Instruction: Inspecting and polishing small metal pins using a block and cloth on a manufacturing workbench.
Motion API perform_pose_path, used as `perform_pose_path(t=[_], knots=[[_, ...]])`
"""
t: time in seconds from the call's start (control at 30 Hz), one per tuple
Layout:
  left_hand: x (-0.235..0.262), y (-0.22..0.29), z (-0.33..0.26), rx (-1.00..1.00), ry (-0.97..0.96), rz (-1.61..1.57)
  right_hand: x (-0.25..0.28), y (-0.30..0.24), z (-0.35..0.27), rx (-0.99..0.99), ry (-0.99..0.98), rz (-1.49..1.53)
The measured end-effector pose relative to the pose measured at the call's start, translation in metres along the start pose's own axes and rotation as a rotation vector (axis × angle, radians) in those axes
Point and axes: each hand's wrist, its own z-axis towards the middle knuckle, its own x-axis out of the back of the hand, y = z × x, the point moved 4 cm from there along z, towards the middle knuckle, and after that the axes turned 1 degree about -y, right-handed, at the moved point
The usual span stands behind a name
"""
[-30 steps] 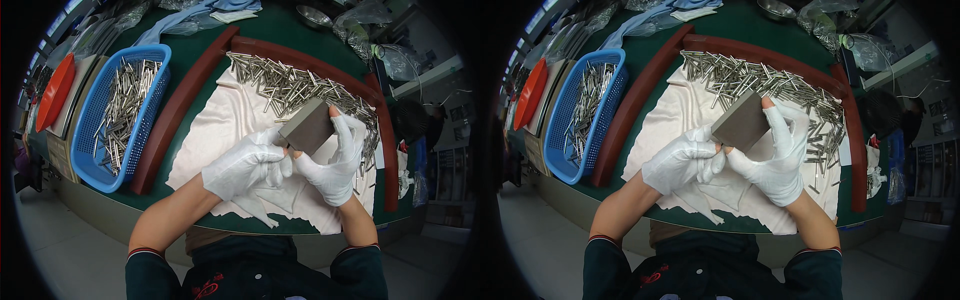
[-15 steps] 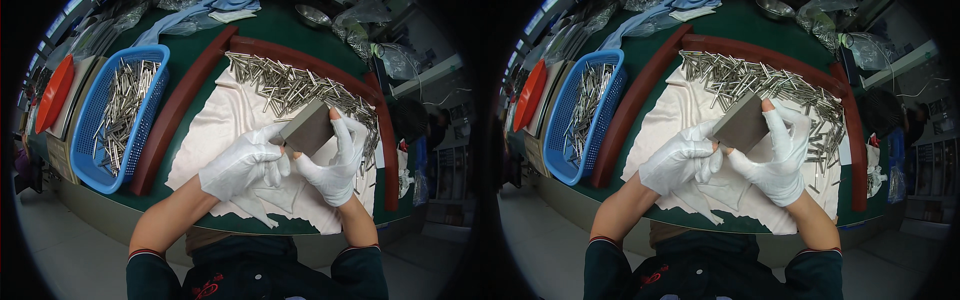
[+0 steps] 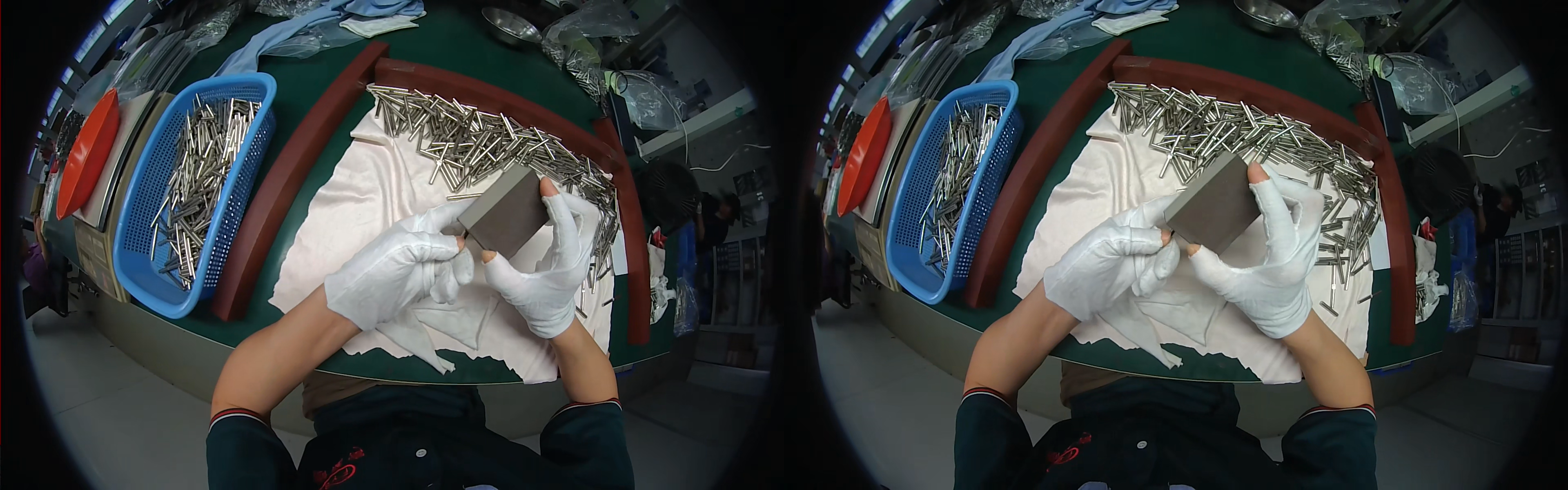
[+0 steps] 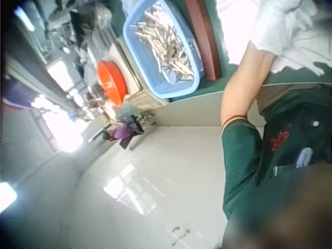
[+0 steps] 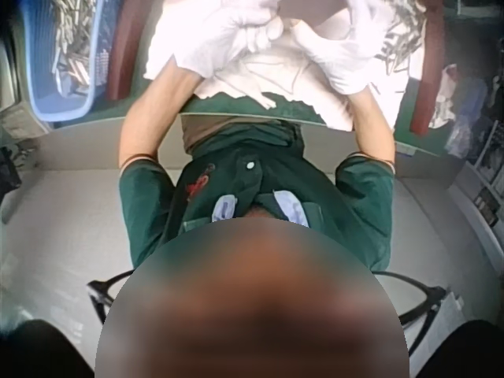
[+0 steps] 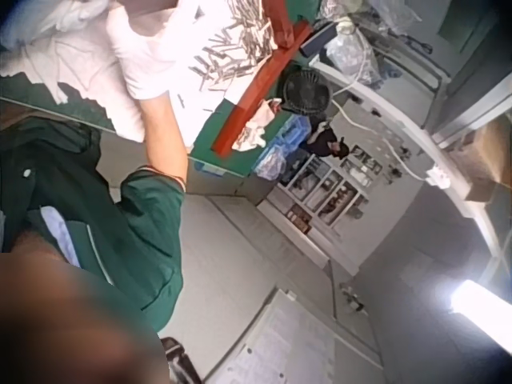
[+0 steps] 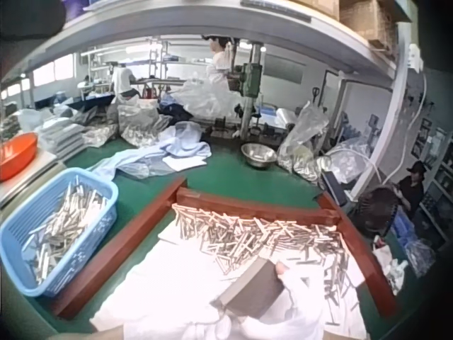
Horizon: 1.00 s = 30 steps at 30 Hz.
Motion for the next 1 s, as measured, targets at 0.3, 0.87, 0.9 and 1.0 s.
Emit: perform_pose_path(t=[0.3,0.87,0.9,1.0], knots=[[0.005,-0.008,0.002,0.099,0.058,-0.018,0.002,-0.006,0.01,0.065,0.056,-0.03],[0.009,-0.009,-0.001,0.069,0.073,0.006,0.004,-0.003,0.006,0.111,0.081,-0.051],[0.008,-0.005,-0.002,0.03,-0.046,-0.008,0.003,-0.001,0.002,0.097,0.059,-0.042],[0.007,-0.004,0.0,0.034,-0.07,-0.016,0.001,0.002,0.001,0.092,0.04,-0.054]])
